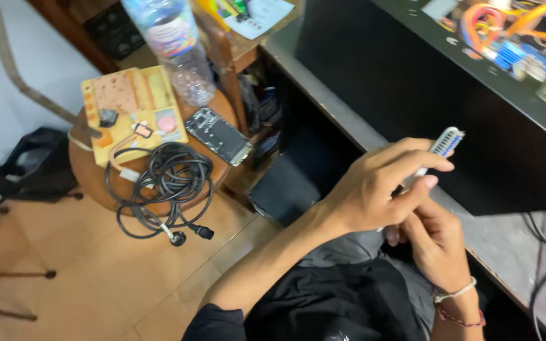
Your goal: Cleaning an electronic component with a brush and plugging a power connector into a motherboard.
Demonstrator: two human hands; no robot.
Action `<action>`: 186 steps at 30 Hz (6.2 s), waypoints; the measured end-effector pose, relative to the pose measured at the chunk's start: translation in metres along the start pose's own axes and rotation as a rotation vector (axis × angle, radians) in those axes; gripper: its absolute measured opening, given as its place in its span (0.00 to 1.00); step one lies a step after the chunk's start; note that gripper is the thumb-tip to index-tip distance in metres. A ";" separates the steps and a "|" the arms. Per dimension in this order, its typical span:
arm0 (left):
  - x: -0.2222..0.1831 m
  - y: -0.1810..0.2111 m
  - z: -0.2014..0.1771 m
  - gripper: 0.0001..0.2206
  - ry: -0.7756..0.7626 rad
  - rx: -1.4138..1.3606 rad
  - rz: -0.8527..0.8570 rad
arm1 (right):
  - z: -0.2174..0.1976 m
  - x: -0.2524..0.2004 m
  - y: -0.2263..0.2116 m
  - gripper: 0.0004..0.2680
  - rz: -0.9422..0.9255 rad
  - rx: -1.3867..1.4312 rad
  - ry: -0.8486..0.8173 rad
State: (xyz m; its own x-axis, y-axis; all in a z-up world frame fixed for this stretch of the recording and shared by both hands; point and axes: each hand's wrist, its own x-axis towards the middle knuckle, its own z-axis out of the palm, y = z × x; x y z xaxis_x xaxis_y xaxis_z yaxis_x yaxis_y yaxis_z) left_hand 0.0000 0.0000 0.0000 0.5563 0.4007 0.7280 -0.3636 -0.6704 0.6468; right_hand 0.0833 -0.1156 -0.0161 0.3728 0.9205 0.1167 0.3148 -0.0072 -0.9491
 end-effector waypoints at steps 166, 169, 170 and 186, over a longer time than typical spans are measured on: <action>0.031 -0.004 0.248 0.21 -0.956 0.285 0.135 | -0.170 -0.105 0.072 0.09 0.197 0.978 0.751; 0.031 -0.004 0.248 0.23 -0.950 0.308 0.147 | -0.170 -0.105 0.072 0.08 0.163 0.968 0.747; 0.031 -0.003 0.248 0.22 -0.946 0.313 0.150 | -0.170 -0.105 0.073 0.08 0.170 0.965 0.748; 0.030 -0.001 0.256 0.23 -0.939 0.372 0.093 | -0.177 -0.103 0.066 0.07 0.177 1.018 0.800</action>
State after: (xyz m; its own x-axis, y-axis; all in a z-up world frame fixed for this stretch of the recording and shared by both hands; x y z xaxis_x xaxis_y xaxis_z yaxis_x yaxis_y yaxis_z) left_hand 0.2083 -0.1476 -0.0370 0.9583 -0.2088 0.1952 -0.2689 -0.8901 0.3680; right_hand 0.2196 -0.2801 -0.0391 0.8645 0.4490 -0.2260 -0.4579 0.5179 -0.7225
